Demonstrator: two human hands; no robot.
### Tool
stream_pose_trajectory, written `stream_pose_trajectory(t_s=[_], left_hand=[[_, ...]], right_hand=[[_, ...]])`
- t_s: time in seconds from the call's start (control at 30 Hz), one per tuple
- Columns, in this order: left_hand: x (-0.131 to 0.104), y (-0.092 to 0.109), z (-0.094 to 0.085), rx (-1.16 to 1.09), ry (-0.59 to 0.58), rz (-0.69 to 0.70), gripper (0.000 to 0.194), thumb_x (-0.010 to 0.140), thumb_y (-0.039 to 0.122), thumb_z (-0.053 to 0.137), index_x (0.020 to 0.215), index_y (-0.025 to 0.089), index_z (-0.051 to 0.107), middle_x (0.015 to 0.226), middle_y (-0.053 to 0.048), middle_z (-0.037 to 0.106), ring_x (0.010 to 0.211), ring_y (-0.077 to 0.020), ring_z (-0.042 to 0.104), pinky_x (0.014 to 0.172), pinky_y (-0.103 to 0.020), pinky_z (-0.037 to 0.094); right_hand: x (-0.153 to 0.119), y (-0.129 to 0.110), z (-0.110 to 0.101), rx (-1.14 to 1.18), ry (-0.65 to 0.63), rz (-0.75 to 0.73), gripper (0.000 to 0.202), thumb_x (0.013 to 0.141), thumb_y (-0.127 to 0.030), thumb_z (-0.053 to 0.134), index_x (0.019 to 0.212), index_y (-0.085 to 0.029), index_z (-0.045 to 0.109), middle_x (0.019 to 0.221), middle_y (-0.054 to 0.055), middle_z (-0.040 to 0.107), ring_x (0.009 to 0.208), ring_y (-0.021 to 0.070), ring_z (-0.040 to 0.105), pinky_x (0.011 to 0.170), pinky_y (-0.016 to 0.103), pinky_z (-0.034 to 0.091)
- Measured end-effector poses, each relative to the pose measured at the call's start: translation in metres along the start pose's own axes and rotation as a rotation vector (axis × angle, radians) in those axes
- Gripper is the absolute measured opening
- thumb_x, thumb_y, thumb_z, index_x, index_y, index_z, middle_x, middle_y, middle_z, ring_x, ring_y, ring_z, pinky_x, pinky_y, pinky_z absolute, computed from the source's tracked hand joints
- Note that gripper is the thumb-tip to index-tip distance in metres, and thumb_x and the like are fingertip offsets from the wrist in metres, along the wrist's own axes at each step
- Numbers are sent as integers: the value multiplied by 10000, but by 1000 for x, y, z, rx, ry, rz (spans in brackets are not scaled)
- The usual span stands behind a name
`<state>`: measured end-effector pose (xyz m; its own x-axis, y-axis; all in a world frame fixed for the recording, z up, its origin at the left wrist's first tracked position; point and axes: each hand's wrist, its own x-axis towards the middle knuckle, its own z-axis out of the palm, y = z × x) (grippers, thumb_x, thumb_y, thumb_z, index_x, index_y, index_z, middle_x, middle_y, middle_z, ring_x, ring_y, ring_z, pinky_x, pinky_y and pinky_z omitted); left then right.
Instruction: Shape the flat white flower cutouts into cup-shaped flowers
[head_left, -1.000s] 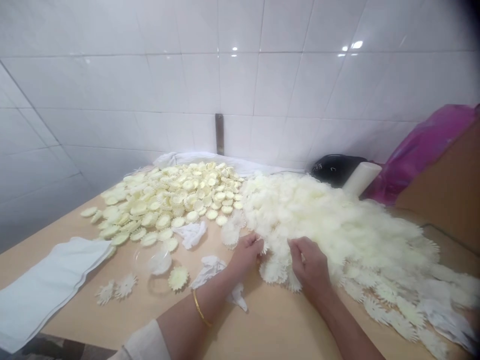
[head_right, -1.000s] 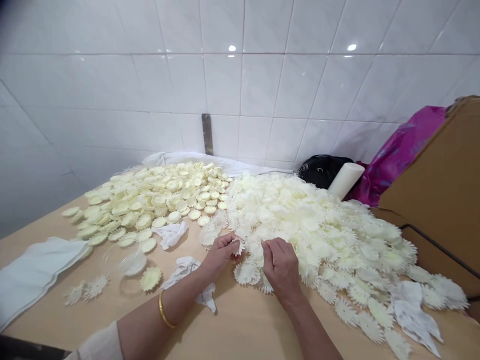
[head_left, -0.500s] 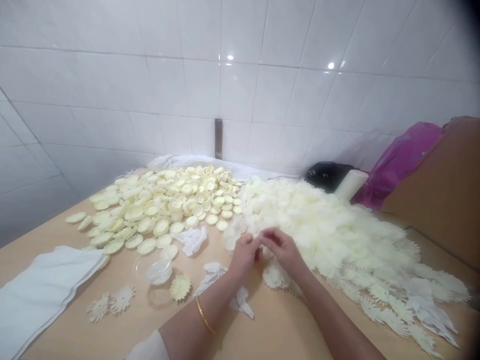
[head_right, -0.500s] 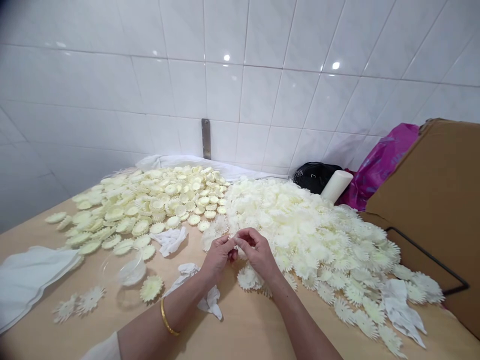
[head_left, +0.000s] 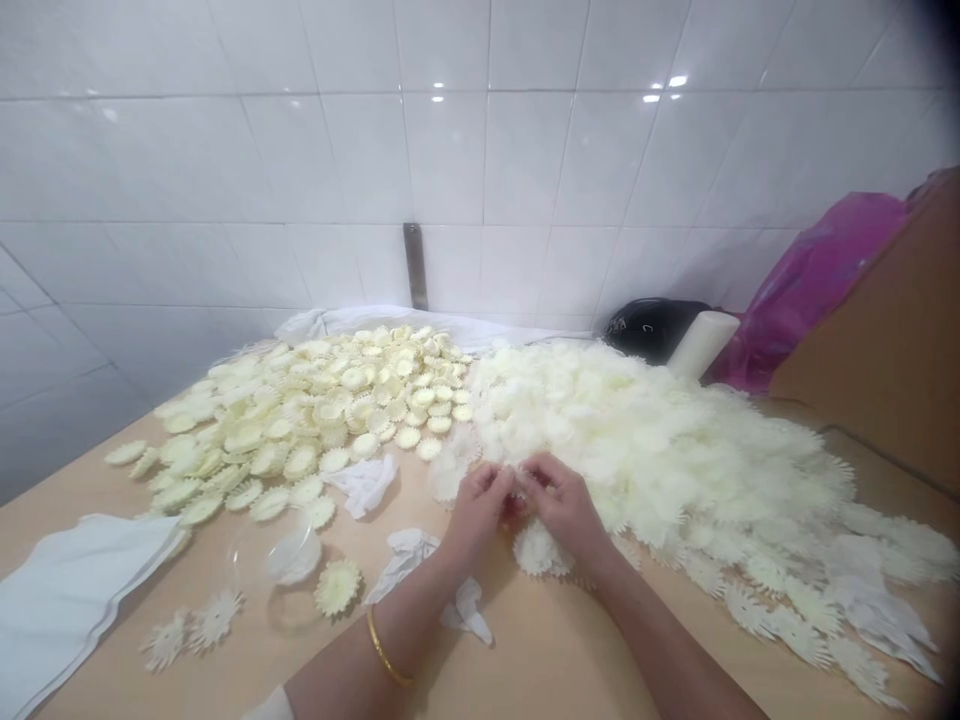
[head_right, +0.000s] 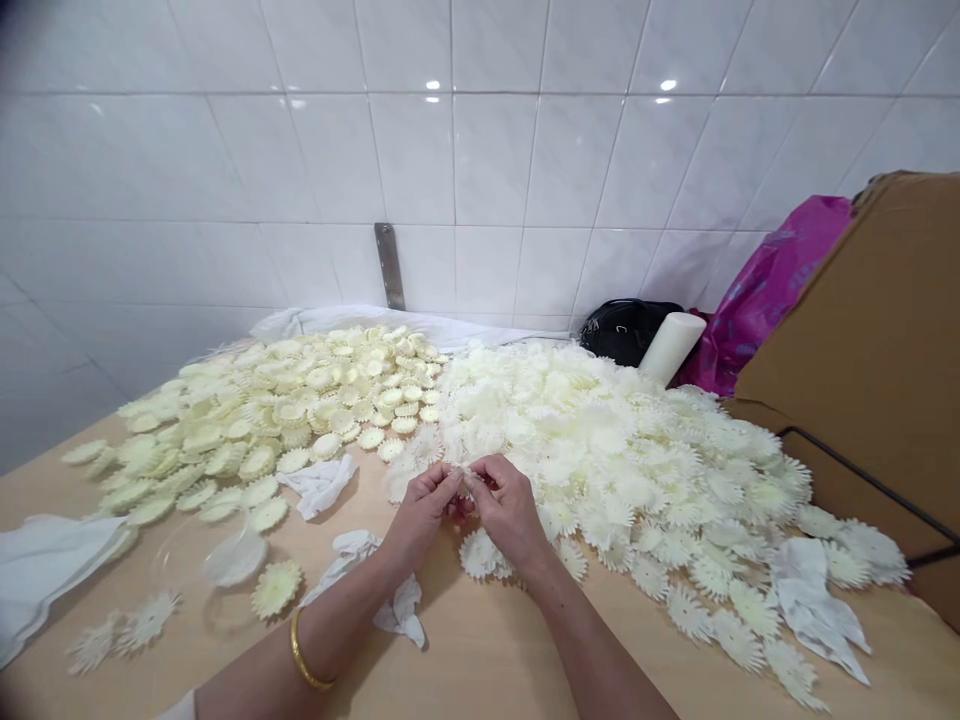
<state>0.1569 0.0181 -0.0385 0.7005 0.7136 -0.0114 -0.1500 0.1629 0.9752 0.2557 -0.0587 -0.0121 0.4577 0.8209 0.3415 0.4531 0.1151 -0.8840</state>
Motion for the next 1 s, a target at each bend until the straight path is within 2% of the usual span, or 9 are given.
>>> stream_pose_trajectory(t_s=[0.13,0.27,0.37,0.5,0.6,0.67,0.77,0.87,1.0], left_hand=[[-1,-1,3,70,22,26,349,733,480,494,612,156,453,493,36,443,471,-82,453,480,-198,344],[-2,0,6,115,-15,25,379,764,496,431,605,153,464,467,20,461,429,-77,409,463,-205,322],[-4,6,5,234,43,84,387,785,471,406,574,151,455,489,7,478,453,-81,415,499,-214,351],[-8,15,4,430,199,360,211,787,355,460,829,164,539,788,-41,551,712,-134,508,614,-235,406],[-11,15,6,639,164,621,258,788,265,473,1023,181,541,991,-89,531,930,-185,471,776,-303,393],[-12,11,7,711,101,661,301,794,240,461,1081,183,531,995,-99,536,934,-196,464,805,-331,377],[-9,7,7,668,56,528,248,810,258,428,994,172,571,806,-68,562,774,-172,496,701,-294,392],[-5,7,4,513,36,305,219,794,301,449,681,154,564,603,-18,506,603,-129,464,585,-248,368],[-2,8,1,259,-36,83,323,770,386,471,546,155,436,489,17,443,479,-89,412,514,-224,343]], right_hand=[[-1,2,2,35,21,60,287,791,-364,461,575,-181,418,539,-32,413,529,110,409,509,218,345],[0,2,2,320,-68,217,347,797,-451,430,578,-189,372,492,-45,386,482,106,413,492,223,355],[3,3,-1,375,3,184,338,780,-454,465,589,-188,382,532,-46,364,507,101,407,508,220,367],[6,9,-4,224,33,96,305,781,-400,495,588,-180,409,552,-43,352,553,101,381,548,213,362],[6,11,-3,219,26,95,315,793,-396,478,580,-176,403,545,-46,345,544,96,366,530,207,343],[4,9,-2,247,12,108,331,794,-413,469,574,-172,411,547,-43,355,539,95,367,518,207,337],[2,3,-3,287,-39,134,364,799,-444,446,566,-163,453,560,-21,418,561,110,416,547,224,372],[2,-3,-7,203,49,139,353,798,-460,440,617,-164,508,588,-2,486,593,129,469,590,242,399],[2,-7,-12,136,38,149,304,797,-445,457,929,-189,555,854,33,574,726,146,519,692,262,423]])
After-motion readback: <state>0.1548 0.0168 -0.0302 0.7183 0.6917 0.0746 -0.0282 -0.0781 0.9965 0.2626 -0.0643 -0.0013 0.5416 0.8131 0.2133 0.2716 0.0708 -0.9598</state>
